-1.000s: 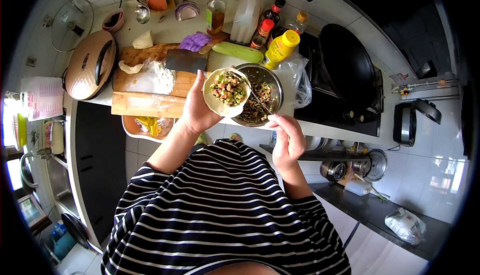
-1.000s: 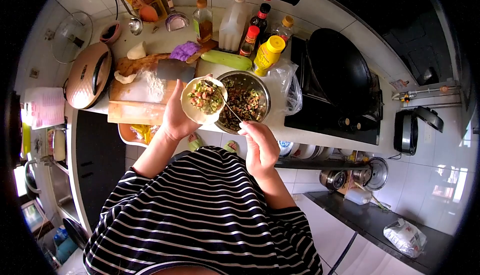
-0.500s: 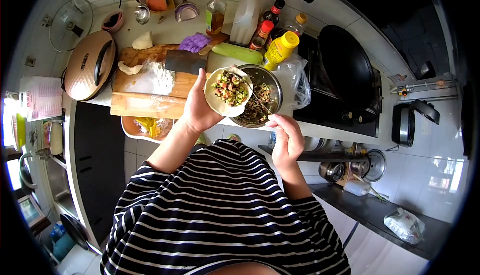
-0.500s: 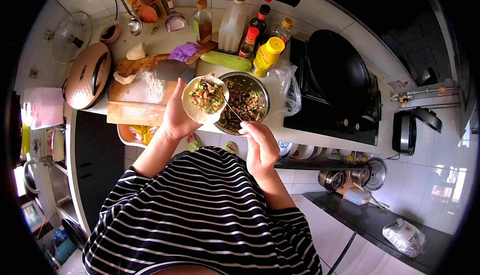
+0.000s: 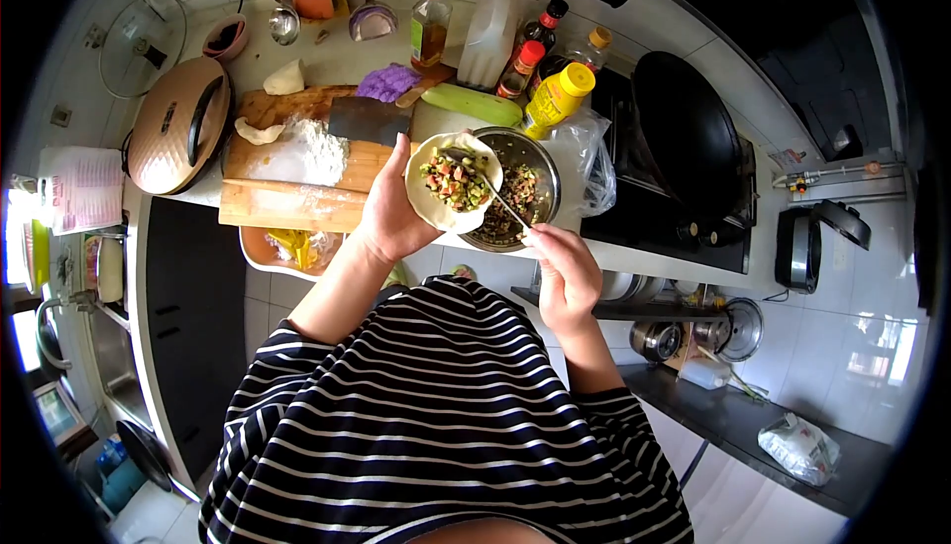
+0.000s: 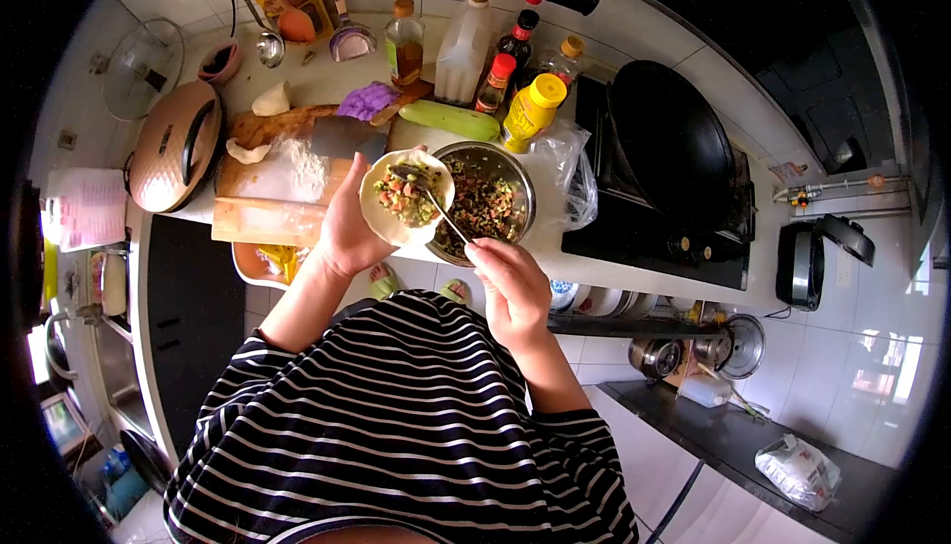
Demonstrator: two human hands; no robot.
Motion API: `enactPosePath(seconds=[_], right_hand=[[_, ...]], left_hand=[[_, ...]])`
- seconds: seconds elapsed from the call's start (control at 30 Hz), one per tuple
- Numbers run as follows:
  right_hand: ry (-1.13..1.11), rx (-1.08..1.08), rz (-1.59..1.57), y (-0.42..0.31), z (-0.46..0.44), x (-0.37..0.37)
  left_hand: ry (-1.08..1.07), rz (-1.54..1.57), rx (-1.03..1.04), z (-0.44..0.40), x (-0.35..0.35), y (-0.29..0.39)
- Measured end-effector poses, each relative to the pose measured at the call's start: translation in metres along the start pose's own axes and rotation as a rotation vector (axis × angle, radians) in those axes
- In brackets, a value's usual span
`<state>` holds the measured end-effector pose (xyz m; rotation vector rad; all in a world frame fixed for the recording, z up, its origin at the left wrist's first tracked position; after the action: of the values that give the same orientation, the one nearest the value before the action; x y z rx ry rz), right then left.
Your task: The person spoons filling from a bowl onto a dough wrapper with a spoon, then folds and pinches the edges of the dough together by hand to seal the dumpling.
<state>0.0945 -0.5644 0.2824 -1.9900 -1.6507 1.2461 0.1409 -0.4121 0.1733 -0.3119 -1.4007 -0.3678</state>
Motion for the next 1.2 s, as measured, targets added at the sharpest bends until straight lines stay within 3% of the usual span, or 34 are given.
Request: enactPosePath(seconds=[0.2, 0.5, 0.63, 0.87, 1.0, 1.2], right_hand=[[0.101, 0.125, -0.037, 0.009, 0.005, -0.007], [0.151, 0.093, -0.068, 0.006, 0.012, -0.013], [0.173, 0.238, -0.184, 0.022, 0.014, -0.013], [0.501, 0.607, -0.700, 0.079, 0.038, -0.029], [0.535, 0.709, -0.591, 0.113, 0.063, -0.029], [0.261, 0.688, -0.177, 0.135, 0.093, 0.002]], left_hand=[[0.035, -0.027, 0.031, -0.001, 0.003, 0.002], [0.053, -0.040, 0.026, -0.005, 0.000, 0.003], [0.025, -0.040, 0.030, -0.007, 0.006, 0.002], [0.031, -0.001, 0.029, -0.008, 0.002, -0.001], [-0.056, 0.050, 0.005, -0.008, 0.012, -0.005], [-0.077, 0.040, -0.001, -0.005, 0.015, -0.007]])
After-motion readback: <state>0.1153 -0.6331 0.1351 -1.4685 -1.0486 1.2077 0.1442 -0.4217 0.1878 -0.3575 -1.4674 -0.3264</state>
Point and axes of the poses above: each hand's wrist, its own z-axis away from the middle knuckle, its own x-axis out of the palm, y = z × x, the point moved 9 cm from there along -z, towards the middle knuckle, and after that the axes turned 2 degrees about x, right-handed, at the moved point
